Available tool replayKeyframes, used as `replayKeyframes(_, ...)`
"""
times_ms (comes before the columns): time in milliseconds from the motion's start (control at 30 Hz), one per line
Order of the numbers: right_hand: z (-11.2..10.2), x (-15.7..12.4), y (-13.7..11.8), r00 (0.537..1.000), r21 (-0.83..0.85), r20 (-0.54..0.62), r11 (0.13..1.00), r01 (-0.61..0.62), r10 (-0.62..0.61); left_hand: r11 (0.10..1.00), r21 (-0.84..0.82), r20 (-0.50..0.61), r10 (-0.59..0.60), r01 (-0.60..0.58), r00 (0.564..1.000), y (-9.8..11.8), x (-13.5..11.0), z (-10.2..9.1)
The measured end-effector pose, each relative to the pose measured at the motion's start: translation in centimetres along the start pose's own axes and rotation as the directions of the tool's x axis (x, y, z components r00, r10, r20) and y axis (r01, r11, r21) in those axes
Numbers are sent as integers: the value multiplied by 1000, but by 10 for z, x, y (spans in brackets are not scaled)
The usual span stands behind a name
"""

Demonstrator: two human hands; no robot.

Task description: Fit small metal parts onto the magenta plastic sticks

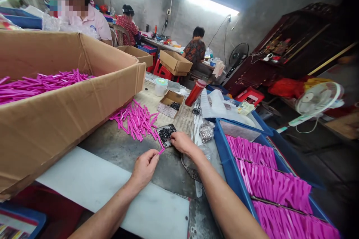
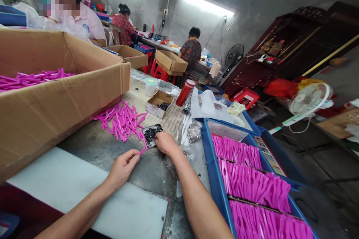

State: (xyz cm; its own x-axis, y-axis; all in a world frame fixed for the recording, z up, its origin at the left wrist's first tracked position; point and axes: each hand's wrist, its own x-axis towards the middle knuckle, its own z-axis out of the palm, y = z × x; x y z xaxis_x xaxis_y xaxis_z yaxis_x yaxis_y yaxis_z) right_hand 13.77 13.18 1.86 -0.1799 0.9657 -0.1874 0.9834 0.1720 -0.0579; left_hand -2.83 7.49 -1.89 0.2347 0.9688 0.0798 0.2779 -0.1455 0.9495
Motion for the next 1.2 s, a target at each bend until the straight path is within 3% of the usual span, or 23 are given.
replayKeyframes(433,13,10,-9,997,-16,-29,997,70,-71,1000,4,-15,6,-6,1000,0,-1,0)
replayKeyframes(833,15,6,-1,998,7,-45,999,54,-54,1000,-10,-21,8,-8,1000,-2,0,0)
replayKeyframes(1200,12,3,-7,984,48,-65,985,168,-165,1000,-17,-19,-5,5,1000,-1,0,0)
